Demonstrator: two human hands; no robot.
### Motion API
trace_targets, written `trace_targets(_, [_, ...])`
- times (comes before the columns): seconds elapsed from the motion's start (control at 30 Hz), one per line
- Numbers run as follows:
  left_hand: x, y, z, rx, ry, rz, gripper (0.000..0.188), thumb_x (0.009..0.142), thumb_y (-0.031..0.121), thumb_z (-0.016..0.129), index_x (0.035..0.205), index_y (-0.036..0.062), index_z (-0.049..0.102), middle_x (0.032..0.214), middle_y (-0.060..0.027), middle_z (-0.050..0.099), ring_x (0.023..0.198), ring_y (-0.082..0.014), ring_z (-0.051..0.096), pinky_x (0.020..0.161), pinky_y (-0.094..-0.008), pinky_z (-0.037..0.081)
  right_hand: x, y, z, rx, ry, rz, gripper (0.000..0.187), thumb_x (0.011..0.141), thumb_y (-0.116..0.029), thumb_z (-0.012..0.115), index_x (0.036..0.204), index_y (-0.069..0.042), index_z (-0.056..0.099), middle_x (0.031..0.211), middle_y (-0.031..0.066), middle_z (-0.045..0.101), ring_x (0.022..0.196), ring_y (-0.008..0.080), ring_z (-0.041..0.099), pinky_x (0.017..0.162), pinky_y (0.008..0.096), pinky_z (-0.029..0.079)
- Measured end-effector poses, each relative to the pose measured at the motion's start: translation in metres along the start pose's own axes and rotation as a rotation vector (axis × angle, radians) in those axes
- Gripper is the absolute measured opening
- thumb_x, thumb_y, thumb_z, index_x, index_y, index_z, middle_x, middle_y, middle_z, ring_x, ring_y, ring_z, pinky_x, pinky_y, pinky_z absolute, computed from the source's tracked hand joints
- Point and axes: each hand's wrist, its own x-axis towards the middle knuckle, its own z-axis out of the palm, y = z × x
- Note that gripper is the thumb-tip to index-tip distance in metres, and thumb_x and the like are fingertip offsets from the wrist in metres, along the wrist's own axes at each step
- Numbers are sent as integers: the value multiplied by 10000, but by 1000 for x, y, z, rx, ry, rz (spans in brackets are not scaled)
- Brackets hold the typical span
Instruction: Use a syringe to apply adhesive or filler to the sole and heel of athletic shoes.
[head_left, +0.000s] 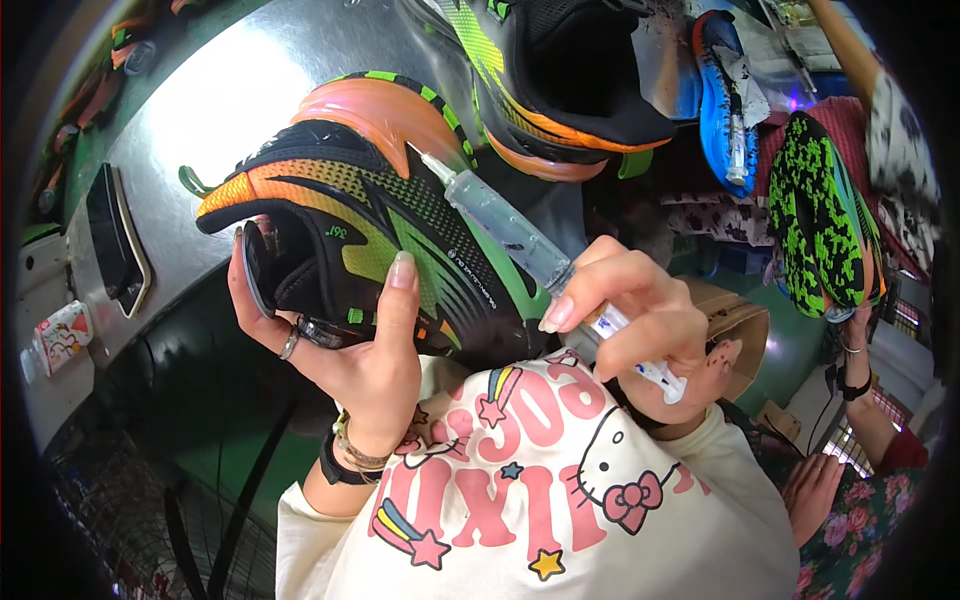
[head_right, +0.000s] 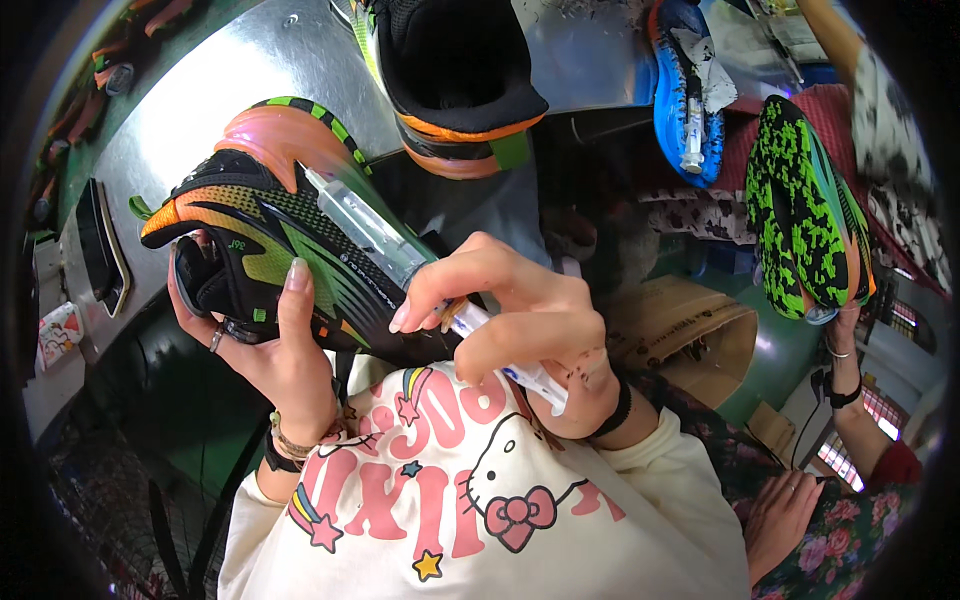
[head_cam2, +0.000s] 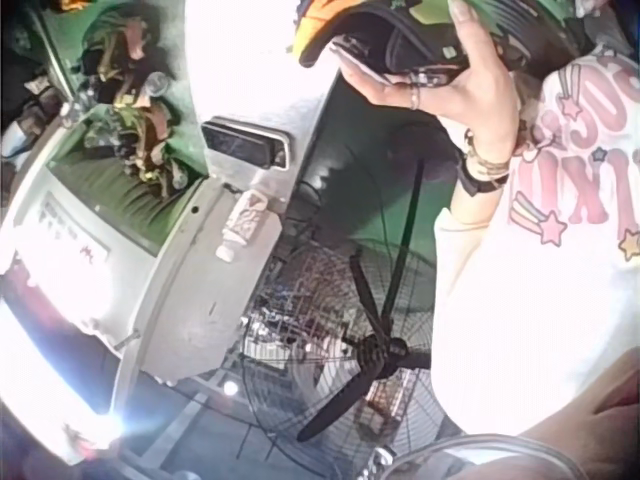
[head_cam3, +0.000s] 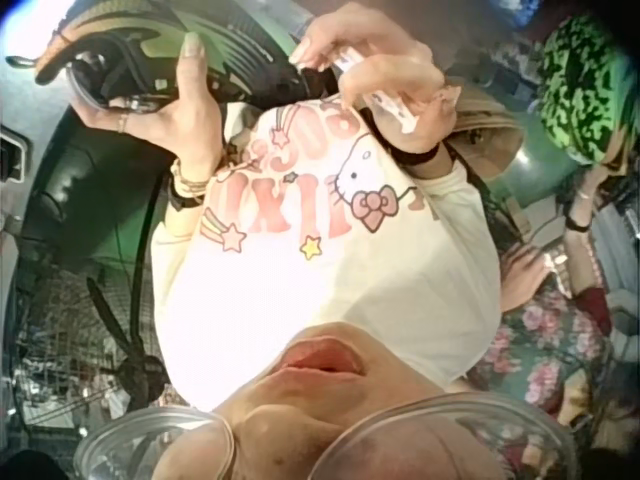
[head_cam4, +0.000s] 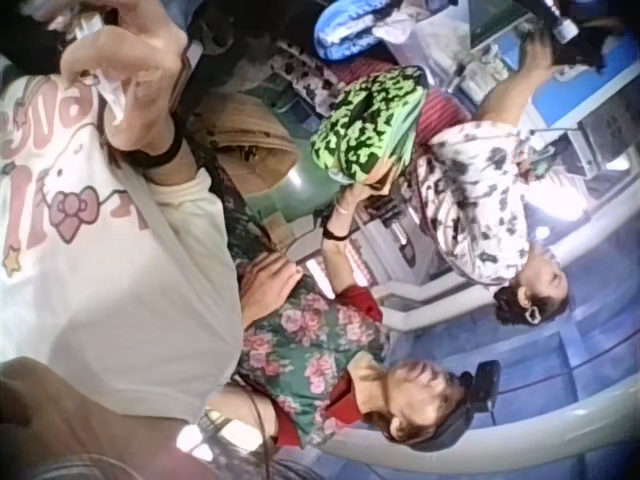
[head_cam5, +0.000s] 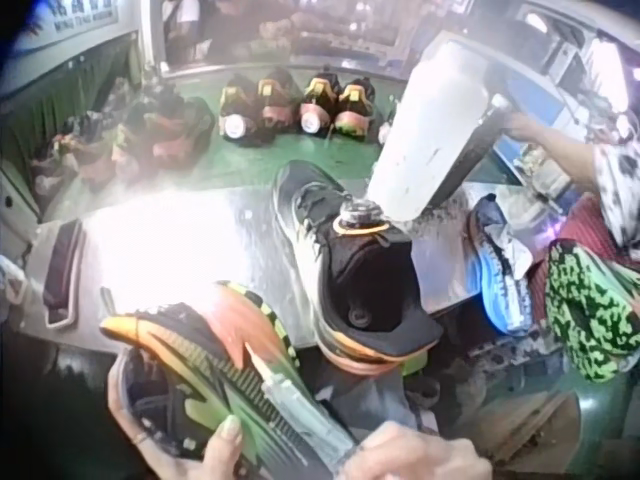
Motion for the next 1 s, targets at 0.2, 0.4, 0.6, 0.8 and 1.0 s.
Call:
trace_targets(0.2, [-1, 1, -1, 11, -2, 10, 932, 744, -51, 740, 1449, 22, 136, 1411, -180, 319, 1238, -254, 439, 1022, -378, 423, -2, -7, -3, 2, 29, 23, 599, 993, -374, 209, 612, -76, 563, 944, 211, 632, 772, 277, 546, 718, 391, 398])
trace_targets(0.4, [-9, -2, 4, 2, -4, 65, 855, 774, -68, 707, 1444, 37, 187, 1392, -151, 357, 1208, -229, 472, 1004, -353, 438, -20, -19, -3, -21, 53, 55, 526, 974, -312, 257, 596, -93, 550, 939, 210, 636, 763, 277, 534, 713, 379, 408])
trace_targets(0.6, [-19, 2, 0, -15, -15, -9, 930, 745, -66, 740, 1445, 14, 134, 1420, -194, 306, 1243, -258, 435, 987, -369, 464, -41, -29, -4, -104, -11, 84, 376, 859, -261, 333, 598, -114, 560, 963, 216, 630, 762, 274, 539, 705, 369, 413])
trace_targets(0.8, [4, -6, 0, -13, -25, 94, 933, 743, -65, 743, 1445, 16, 134, 1437, -196, 295, 1259, -265, 423, 1021, -379, 436, -24, -24, -6, -126, -74, 12, 354, 839, -249, 340, 601, -112, 564, 960, 228, 625, 730, 270, 543, 682, 362, 421])
trace_targets(1.0, [0, -6, 0, -16, 3, 132, 771, 802, -89, 677, 1426, 46, 245, 1341, -127, 420, 1148, -187, 527, 955, -310, 482, -32, -26, -2, -97, -41, 8, 426, 880, -278, 300, 579, -112, 552, 952, 239, 628, 689, 274, 575, 682, 358, 420])
